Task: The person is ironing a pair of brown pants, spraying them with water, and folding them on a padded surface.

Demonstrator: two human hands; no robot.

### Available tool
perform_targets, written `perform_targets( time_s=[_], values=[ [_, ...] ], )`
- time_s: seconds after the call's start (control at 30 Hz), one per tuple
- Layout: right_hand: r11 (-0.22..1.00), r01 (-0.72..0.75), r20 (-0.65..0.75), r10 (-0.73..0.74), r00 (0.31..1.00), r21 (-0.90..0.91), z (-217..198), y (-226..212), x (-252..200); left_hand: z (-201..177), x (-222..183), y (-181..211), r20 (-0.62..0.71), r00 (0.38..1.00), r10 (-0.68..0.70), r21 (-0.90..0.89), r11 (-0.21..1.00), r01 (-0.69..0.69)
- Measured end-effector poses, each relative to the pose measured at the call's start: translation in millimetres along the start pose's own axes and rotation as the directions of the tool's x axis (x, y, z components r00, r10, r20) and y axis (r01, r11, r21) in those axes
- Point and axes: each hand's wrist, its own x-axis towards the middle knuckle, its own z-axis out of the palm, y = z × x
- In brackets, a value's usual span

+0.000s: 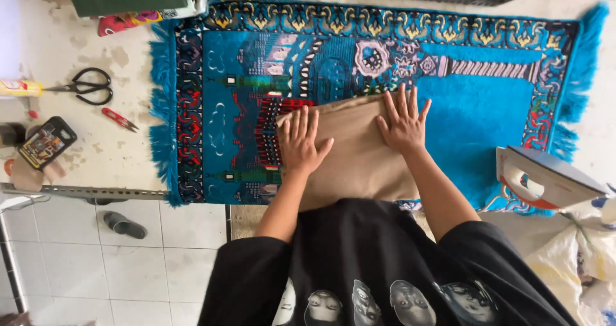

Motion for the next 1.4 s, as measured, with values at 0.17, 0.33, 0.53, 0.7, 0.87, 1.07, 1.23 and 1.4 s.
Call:
perform_targets(
  time_s=[0.17, 0.33, 0.53, 0.7, 0.87, 1.07, 1.23, 1.4],
  values=[
    [0.996, 0.065, -0.194, -0.076, 0.978, -0.063, -6.2, -17.8, -76.5, -36.9, -47.0, 30.6, -0.07, 0.997, 0.017, 0.044, 0.999, -0.014],
    [0.991, -0.097, -0.21, 0.077, 0.975, -0.088, 25.0, -3.6, -151.1, -12.4, -101.0, 15.5, -0.104, 0.994, 0.043, 0.026, 0.999, -0.041],
    [0.998, 0.029, -0.262, -0.012, 0.965, 0.059, 22.1, 10.1, -153.8, -8.9, -105.8, 5.2, -0.166, 0.984, 0.058, -0.168, 0.982, -0.087],
    [0.997, -0.044, -0.182, 0.054, 0.982, 0.061, 21.5, 15.1, -187.5, -2.2, -168.4, -23.4, -0.148, 0.987, 0.065, -0.061, 0.995, -0.074],
    [0.989, -0.144, -0.287, 0.146, 0.947, 0.031, 11.8, -4.2, -170.5, -26.5, -176.4, -23.6, -0.122, 0.99, 0.073, 0.006, 0.997, -0.072],
    [0.924, 0.382, -0.309, -0.369, 0.876, -0.021, 51.7, -112.0, -160.6, -33.4, -177.7, -22.4, -0.114, 0.988, 0.104, -0.189, 0.974, -0.124],
    [0.46, 0.864, -0.438, -0.747, 0.501, 0.205, 44.7, -156.8, -177.4, -51.8, -155.7, -13.5, -0.13, 0.988, 0.086, -0.286, 0.951, -0.12],
    [0.393, 0.913, -0.54, -0.748, 0.387, 0.11, 49.7, -149.1, -172.3, -25.7, -126.4, 14.7, -0.187, 0.936, 0.299, -0.274, 0.899, -0.342]
  ],
)
